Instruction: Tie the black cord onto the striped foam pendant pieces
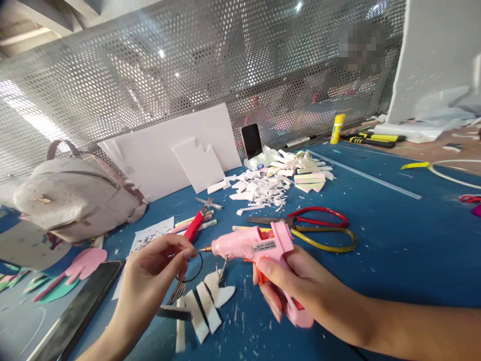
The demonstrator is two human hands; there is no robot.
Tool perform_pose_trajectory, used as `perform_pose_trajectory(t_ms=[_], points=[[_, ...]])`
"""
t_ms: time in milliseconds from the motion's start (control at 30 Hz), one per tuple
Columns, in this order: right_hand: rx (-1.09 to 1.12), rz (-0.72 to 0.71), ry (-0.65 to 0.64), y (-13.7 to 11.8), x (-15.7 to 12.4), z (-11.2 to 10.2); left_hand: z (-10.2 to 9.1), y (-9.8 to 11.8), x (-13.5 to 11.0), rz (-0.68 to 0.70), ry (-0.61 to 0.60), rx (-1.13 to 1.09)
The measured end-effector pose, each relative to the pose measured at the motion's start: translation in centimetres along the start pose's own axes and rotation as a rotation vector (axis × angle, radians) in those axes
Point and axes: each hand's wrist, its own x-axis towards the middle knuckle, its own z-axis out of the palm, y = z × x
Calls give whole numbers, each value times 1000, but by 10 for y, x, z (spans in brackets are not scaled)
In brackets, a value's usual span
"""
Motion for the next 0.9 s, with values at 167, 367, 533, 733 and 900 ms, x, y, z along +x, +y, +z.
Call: perform_pose_trajectory(t_ms=[167,367,533,733,900], points=[[-44,81,36,-4,-1,2,0,-1,0,-9,-5,-11],[-23,89,46,-5,-1,4,1,1,-1,-24,-22,-30],[2,77,53,-2,2,4,1,3,-2,-40,-21,-49],[3,72,49,-6,4,5,0,4,-1,-48,-10,-49],[72,62,31,-5,3,5,0,2,0,-71,-16,-75]])
